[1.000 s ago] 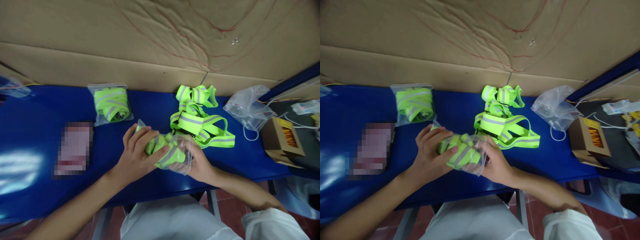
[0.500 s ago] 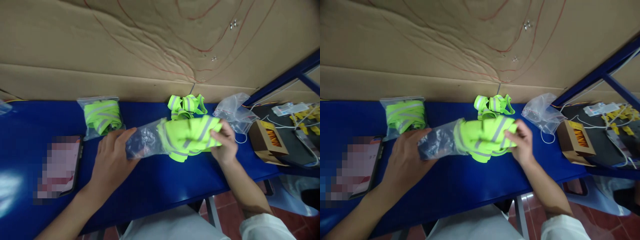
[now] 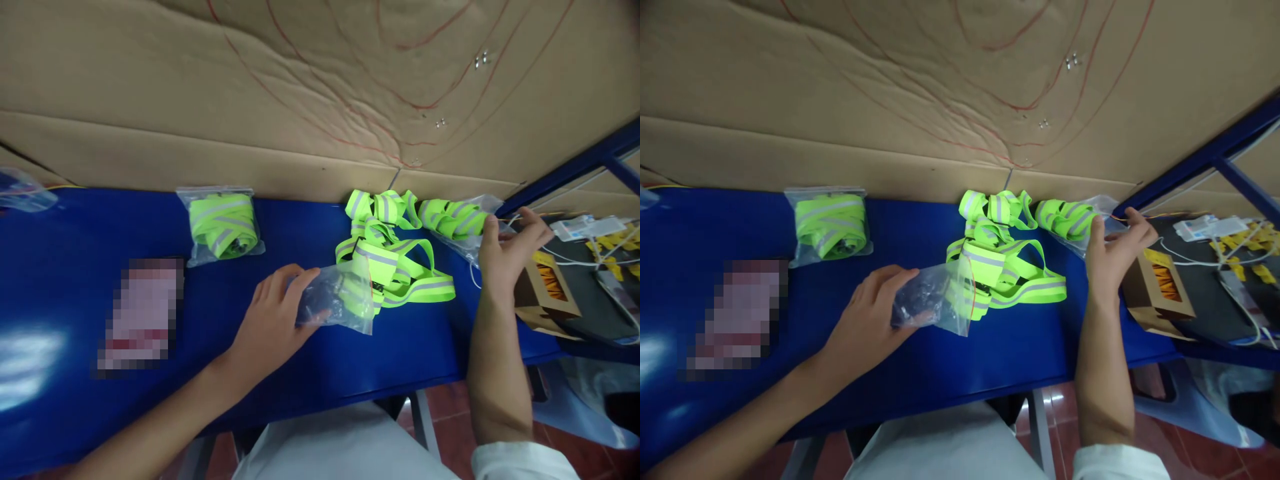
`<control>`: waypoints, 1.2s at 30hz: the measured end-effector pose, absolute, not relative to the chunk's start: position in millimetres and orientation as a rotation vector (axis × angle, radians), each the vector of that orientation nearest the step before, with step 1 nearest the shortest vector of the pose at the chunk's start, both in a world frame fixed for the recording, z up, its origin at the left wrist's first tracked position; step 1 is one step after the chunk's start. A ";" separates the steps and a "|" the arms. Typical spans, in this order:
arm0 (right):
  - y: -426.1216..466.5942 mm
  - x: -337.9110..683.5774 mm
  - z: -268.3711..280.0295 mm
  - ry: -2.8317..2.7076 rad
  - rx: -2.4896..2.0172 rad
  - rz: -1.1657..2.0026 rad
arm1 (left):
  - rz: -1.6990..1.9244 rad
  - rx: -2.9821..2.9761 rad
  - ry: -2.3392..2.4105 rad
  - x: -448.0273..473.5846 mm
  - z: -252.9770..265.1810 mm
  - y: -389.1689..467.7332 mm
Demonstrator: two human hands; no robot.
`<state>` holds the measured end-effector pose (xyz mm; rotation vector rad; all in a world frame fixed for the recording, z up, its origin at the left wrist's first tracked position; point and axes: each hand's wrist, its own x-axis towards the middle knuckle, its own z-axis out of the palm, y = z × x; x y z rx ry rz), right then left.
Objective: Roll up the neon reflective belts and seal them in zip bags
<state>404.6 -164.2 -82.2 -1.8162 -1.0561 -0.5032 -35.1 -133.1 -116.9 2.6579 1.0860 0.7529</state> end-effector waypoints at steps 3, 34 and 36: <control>-173.5 351.2 -77.5 -1.056 -1.670 -0.457 | 0.801 2.631 1.076 -33.9 -116.6 -134.2; -204.6 284.2 -73.0 -1.296 -1.944 -0.574 | 0.950 2.515 1.699 -79.9 -123.6 -56.6; -210.3 280.4 -79.7 -1.351 -1.822 -0.506 | 1.159 2.285 1.560 -77.5 -117.7 -58.4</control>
